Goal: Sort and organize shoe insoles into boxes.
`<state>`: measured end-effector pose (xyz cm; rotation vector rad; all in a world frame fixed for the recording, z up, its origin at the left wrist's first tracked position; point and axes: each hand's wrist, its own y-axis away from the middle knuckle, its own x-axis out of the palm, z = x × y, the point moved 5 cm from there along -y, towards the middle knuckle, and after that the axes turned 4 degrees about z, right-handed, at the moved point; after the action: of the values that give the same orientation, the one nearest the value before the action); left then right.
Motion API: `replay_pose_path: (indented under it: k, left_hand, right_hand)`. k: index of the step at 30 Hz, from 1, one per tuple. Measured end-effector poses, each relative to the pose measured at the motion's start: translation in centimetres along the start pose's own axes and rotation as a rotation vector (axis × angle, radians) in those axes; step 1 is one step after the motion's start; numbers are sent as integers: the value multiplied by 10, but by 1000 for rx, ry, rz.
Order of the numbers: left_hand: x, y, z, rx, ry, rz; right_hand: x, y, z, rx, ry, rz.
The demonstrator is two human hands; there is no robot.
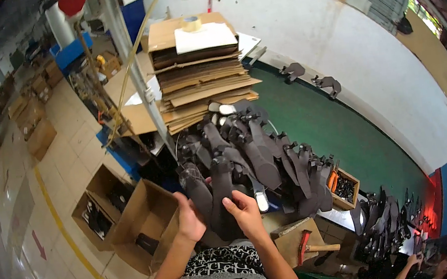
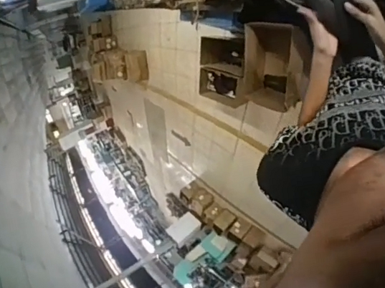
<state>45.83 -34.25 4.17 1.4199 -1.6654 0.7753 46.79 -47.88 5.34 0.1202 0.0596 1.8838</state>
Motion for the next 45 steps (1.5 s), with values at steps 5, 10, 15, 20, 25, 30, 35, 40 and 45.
replay_pose_path:
  k: [5, 10, 15, 20, 25, 30, 35, 40, 45]
  left_hand:
    - [-20, 20, 1, 167, -275, -172]
    - [-67, 48, -28, 197, -320, -484]
    - [-116, 75, -24, 308, -526, -775]
    - [-123, 125, -3, 376, -373, -914]
    - [-137, 124, -5, 469, -149, -813]
    - [-234, 146, -49, 480, -790, -1059]
    - [-339, 179, -50, 336, -345, -1127]
    - [-434, 154, -38, 77, -151, -1089]
    - [-573, 205, 44, 400, 419, -1167]
  right_hand:
    - [14, -2, 7, -77, -66, -212]
    - [-95, -50, 48, -323, 652, -560]
    - [-207, -135, -16, 22, 2053, -692]
    - [-65, -98, 52, -610, 780, -499]
    - [130, -44, -103, 197, 309, 866]
    - [202, -87, -211, 107, 287, 853]
    - [286, -110, -261, 65, 597, 835]
    - [273, -163, -394, 434, 717, 813]
    - [336, -131, -489, 1078, 333, 908]
